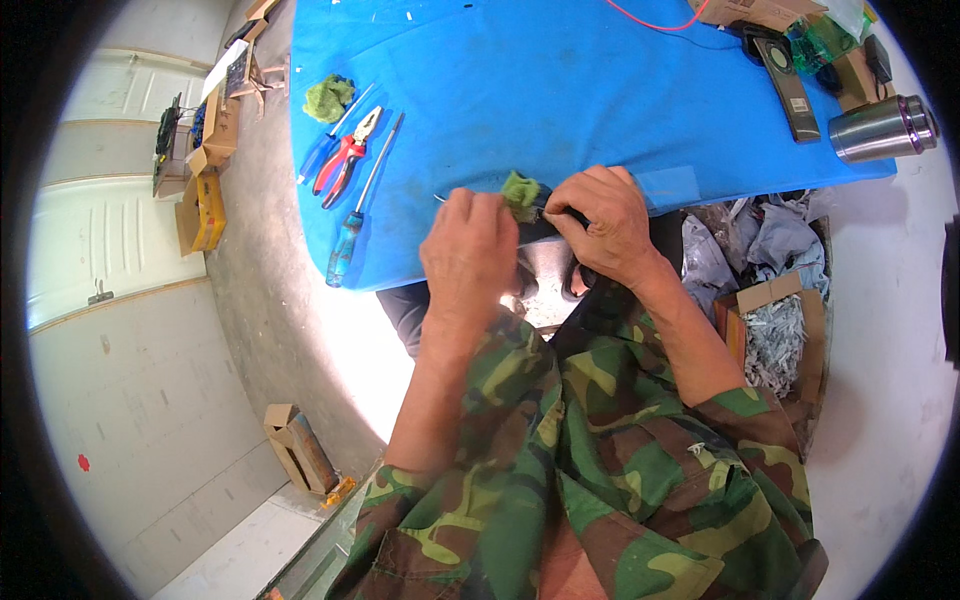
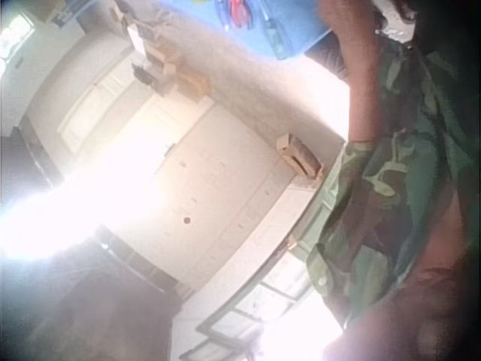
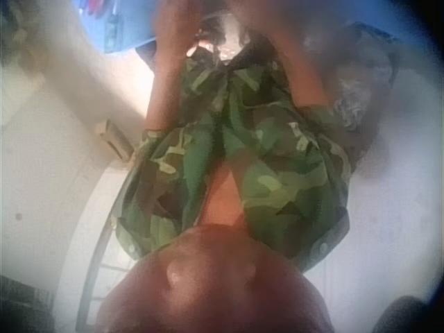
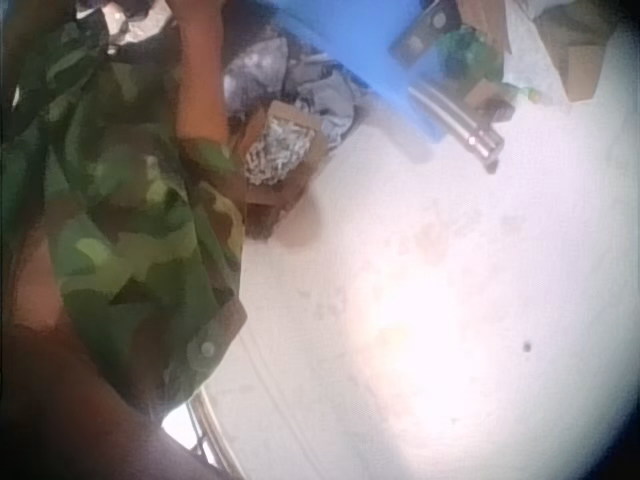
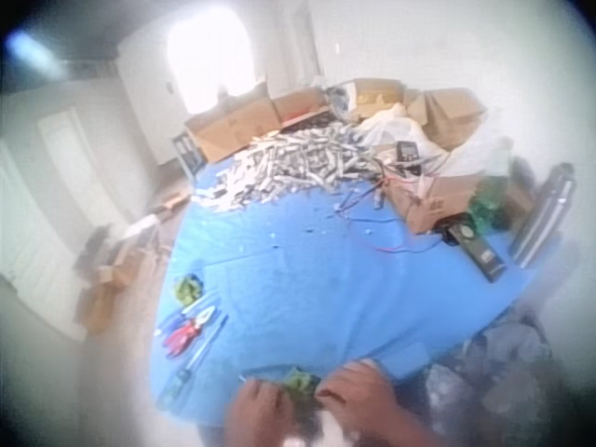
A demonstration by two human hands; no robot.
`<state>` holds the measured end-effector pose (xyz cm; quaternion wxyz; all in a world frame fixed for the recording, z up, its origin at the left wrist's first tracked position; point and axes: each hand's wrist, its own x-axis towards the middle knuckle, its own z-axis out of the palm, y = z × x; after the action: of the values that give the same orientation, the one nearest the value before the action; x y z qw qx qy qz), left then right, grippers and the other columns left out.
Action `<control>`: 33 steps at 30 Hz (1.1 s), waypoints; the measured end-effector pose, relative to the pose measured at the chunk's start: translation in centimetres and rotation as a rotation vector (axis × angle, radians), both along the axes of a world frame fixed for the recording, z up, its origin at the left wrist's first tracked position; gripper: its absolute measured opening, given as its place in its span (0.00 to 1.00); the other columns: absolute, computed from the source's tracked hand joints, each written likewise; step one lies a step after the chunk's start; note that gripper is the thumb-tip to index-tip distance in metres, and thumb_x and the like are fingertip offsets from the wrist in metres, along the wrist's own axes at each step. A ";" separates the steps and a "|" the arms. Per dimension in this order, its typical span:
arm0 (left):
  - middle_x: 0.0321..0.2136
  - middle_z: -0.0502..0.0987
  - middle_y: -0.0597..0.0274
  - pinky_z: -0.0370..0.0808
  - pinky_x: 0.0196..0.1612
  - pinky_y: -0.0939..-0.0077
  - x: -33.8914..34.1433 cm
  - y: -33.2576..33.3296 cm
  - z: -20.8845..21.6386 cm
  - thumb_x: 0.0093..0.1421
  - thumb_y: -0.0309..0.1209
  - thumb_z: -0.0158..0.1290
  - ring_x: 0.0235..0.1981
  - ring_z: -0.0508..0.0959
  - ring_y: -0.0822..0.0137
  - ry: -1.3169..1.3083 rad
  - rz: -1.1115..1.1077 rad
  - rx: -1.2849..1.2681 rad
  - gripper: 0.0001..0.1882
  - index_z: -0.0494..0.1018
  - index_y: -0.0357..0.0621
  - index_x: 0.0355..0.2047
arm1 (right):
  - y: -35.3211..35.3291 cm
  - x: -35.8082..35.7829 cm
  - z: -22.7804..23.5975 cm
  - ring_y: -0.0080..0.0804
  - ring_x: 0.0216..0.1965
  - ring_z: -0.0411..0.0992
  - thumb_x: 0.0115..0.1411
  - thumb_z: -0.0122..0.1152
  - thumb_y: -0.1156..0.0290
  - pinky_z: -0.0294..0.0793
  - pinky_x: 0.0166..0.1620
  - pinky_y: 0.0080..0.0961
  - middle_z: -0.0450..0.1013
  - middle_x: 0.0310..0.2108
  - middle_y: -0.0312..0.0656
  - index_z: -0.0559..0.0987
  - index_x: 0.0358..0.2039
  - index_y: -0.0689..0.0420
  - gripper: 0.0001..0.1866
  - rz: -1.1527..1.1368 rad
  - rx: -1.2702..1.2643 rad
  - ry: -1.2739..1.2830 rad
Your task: The person assembles a metal component using a screwdriver and pliers, handling various small pieces and wiping them with a cloth.
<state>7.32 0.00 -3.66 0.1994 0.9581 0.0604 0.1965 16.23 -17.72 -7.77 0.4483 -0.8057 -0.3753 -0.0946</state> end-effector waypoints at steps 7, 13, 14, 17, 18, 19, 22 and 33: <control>0.33 0.77 0.52 0.77 0.35 0.53 -0.2 2.8 -0.3 0.63 0.26 0.62 0.34 0.80 0.47 -0.032 0.077 0.039 0.04 0.79 0.41 0.36 | 0.0 -0.1 0.0 0.38 0.36 0.76 0.52 0.72 0.73 0.68 0.43 0.37 0.78 0.29 0.32 0.82 0.29 0.49 0.06 -0.002 -0.015 0.008; 0.33 0.80 0.50 0.78 0.36 0.57 -0.5 3.9 -0.5 0.62 0.25 0.64 0.33 0.82 0.47 -0.048 0.141 -0.027 0.04 0.81 0.40 0.37 | 0.0 0.0 0.0 0.37 0.35 0.75 0.53 0.74 0.75 0.67 0.43 0.36 0.80 0.29 0.32 0.82 0.29 0.50 0.07 0.007 0.003 0.013; 0.33 0.80 0.50 0.78 0.36 0.57 -0.5 3.8 0.0 0.62 0.25 0.64 0.33 0.82 0.48 -0.042 0.156 -0.037 0.04 0.81 0.40 0.37 | 0.0 0.0 0.1 0.37 0.35 0.76 0.53 0.74 0.75 0.67 0.43 0.36 0.80 0.29 0.32 0.82 0.29 0.50 0.07 0.006 0.003 0.012; 0.33 0.80 0.51 0.78 0.36 0.58 -0.4 2.3 1.2 0.61 0.24 0.64 0.33 0.82 0.48 -0.048 0.116 -0.049 0.04 0.82 0.40 0.37 | 0.0 0.0 0.0 0.37 0.36 0.76 0.53 0.73 0.75 0.67 0.43 0.36 0.79 0.29 0.32 0.82 0.29 0.50 0.08 0.001 -0.001 0.005; 0.33 0.80 0.51 0.78 0.36 0.58 -0.5 1.5 1.3 0.61 0.24 0.64 0.33 0.83 0.49 -0.055 0.094 -0.050 0.04 0.82 0.40 0.37 | 0.1 0.0 -0.1 0.37 0.36 0.76 0.53 0.73 0.76 0.67 0.43 0.36 0.79 0.29 0.32 0.81 0.29 0.50 0.08 0.005 0.000 -0.001; 0.32 0.80 0.51 0.78 0.37 0.57 -0.4 0.7 0.6 0.61 0.24 0.64 0.33 0.82 0.49 -0.079 0.035 -0.056 0.04 0.81 0.40 0.36 | 0.1 0.0 -0.1 0.38 0.36 0.76 0.52 0.73 0.76 0.67 0.43 0.37 0.79 0.29 0.33 0.81 0.29 0.51 0.08 0.002 0.000 -0.008; 0.32 0.79 0.53 0.78 0.37 0.55 -0.2 -1.8 0.0 0.60 0.25 0.63 0.34 0.81 0.49 -0.013 -0.023 -0.066 0.05 0.81 0.40 0.37 | 0.0 0.1 -0.4 0.39 0.37 0.76 0.52 0.72 0.77 0.68 0.43 0.37 0.80 0.30 0.33 0.81 0.29 0.51 0.08 -0.013 -0.006 -0.015; 0.31 0.76 0.52 0.76 0.34 0.51 -0.1 2.4 -0.5 0.61 0.25 0.61 0.34 0.79 0.47 -0.069 0.030 -0.008 0.04 0.77 0.41 0.35 | -0.1 0.0 0.0 0.37 0.35 0.76 0.52 0.72 0.76 0.67 0.43 0.36 0.80 0.29 0.32 0.82 0.29 0.51 0.07 0.001 0.014 0.008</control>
<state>7.25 2.41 -4.20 0.2023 0.9490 0.0686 0.2320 16.24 -17.79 -7.78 0.4553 -0.8028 -0.3735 -0.0937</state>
